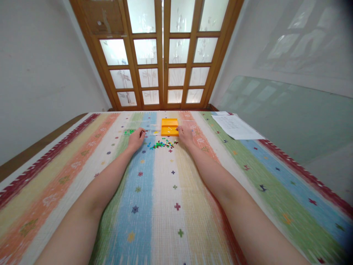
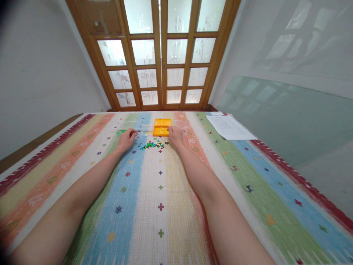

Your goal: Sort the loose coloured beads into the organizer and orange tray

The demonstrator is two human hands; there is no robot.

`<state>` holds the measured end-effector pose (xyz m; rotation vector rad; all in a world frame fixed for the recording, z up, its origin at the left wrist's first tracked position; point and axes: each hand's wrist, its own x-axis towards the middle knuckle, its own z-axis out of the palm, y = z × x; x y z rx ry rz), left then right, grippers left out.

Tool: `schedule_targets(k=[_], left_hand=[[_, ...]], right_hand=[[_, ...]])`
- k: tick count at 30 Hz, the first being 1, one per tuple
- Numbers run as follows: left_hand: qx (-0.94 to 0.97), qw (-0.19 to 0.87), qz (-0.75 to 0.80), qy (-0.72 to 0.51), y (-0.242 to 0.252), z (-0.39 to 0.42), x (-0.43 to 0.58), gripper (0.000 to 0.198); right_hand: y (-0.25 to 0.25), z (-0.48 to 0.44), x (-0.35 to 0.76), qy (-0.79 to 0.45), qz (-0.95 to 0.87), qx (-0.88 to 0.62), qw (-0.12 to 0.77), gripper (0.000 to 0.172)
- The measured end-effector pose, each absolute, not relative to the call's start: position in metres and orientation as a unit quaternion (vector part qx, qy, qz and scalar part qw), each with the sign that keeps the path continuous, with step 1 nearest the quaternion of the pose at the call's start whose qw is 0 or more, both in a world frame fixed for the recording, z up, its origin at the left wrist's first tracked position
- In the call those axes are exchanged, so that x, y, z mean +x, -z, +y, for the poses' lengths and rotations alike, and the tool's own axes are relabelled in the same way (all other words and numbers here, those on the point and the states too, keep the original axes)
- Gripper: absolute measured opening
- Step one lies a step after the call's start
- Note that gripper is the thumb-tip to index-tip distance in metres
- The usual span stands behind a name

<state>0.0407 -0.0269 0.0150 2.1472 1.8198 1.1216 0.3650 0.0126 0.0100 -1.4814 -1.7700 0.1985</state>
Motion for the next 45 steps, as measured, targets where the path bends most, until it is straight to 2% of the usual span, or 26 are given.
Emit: schedule_targets(k=[12, 26, 32, 40, 45], left_hand=[[0.496, 0.127, 0.688, -0.514, -0.009, -0.004, -0.013, 0.040], [0.465, 0.139, 0.700, -0.523, -0.006, -0.003, -0.020, 0.046], [0.474, 0.138, 0.693, -0.526, 0.003, 0.005, -0.024, 0.059], [0.526, 0.096, 0.674, -0.509, 0.005, 0.004, -0.019, 0.052], [0.536, 0.087, 0.681, -0.492, 0.001, 0.001, -0.015, 0.047]], right_hand=[[-0.012, 0.012, 0.363, -0.075, -0.704, -0.582, 0.401, 0.051], [-0.016, 0.009, 0.364, -0.069, -0.707, -0.587, 0.388, 0.051], [-0.015, 0.010, 0.364, -0.068, -0.708, -0.593, 0.377, 0.051], [-0.023, 0.002, 0.358, -0.027, -0.748, -0.566, 0.345, 0.045], [-0.036, -0.019, 0.335, 0.008, -0.831, -0.469, 0.300, 0.042]])
